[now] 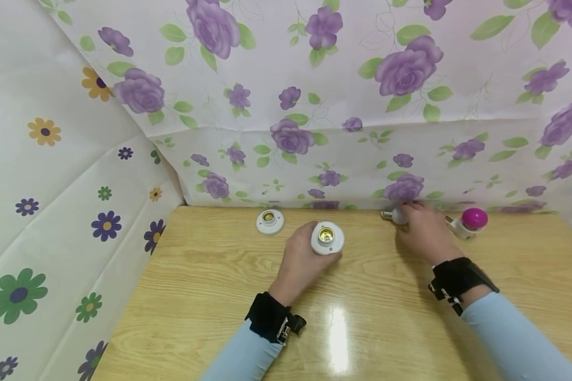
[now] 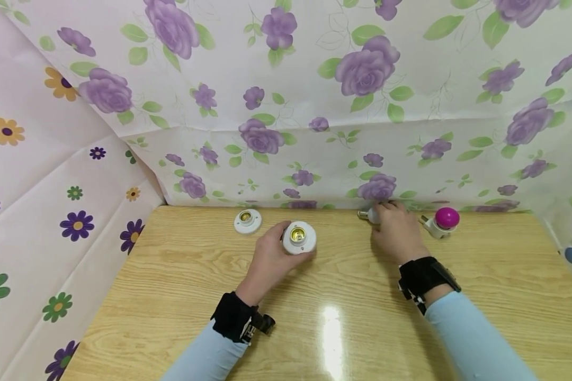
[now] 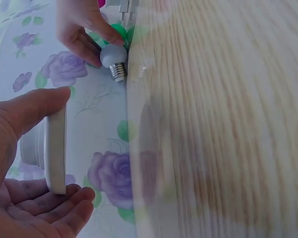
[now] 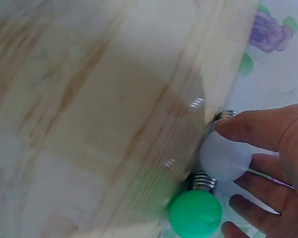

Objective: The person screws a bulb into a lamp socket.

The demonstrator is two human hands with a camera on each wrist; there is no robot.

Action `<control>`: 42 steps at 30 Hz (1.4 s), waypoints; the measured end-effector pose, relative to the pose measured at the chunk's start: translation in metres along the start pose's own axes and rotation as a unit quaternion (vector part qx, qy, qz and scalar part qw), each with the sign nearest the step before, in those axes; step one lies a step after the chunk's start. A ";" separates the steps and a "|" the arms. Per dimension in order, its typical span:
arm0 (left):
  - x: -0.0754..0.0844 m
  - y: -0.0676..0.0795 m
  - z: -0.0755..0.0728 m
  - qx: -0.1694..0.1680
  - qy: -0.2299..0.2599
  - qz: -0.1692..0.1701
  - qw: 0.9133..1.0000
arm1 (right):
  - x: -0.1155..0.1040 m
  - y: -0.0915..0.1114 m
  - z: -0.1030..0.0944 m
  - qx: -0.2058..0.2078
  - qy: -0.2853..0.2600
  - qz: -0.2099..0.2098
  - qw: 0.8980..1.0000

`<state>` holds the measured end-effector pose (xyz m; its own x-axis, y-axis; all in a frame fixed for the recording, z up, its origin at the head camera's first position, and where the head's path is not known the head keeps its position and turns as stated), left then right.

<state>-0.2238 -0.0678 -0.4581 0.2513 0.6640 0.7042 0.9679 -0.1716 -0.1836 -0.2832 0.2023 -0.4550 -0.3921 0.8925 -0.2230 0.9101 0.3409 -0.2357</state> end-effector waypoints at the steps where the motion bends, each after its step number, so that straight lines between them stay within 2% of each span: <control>1: 0.000 0.000 0.001 -0.001 0.000 -0.001 1.000 | -0.001 0.000 0.000 0.002 0.004 -0.002 1.000; 8: 0.002 0.001 0.001 -0.004 -0.002 0.005 1.000 | -0.004 0.003 0.003 0.001 0.012 -0.003 1.000; 12: 0.003 0.001 0.002 -0.012 -0.001 0.002 1.000 | -0.008 0.003 0.008 0.002 -0.010 -0.015 1.000; 17: 0.003 0.001 0.005 -0.020 0.002 -0.001 1.000 | -0.015 0.005 0.016 -0.024 -0.051 -0.029 0.998; 24: 0.003 0.000 0.008 -0.022 0.002 -0.002 1.000 | -0.022 0.008 0.016 -0.062 -0.109 -0.011 0.992; 27: 0.003 0.000 0.009 -0.022 0.007 0.002 1.000 | -0.025 0.010 0.005 -0.068 -0.157 0.004 0.985; 32: 0.006 -0.002 0.010 -0.020 0.017 0.021 0.999 | -0.033 0.011 -0.019 -0.055 -0.234 0.010 0.971; 38: 0.008 -0.002 0.012 -0.023 0.024 0.018 0.999 | -0.045 0.009 -0.043 -0.016 -0.296 0.010 0.955; 42: 0.011 -0.003 0.013 -0.026 0.025 0.017 0.999 | -0.057 0.010 -0.054 -0.012 -0.342 -0.004 0.940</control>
<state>-0.2239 -0.0508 -0.4585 0.2834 0.6206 0.7311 0.9570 -0.2319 -0.1741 -0.2448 0.1707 -0.3935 -0.3853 0.4940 -0.7794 0.9065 0.3607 -0.2196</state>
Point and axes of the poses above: each hand's wrist, its own y-axis away from the middle knuckle, its own z-axis out of the palm, x = y × z, the point moved 5 cm from there along -y, towards the middle knuckle, and after that the axes turned 5 degrees about -x, right-handed, at the moved point
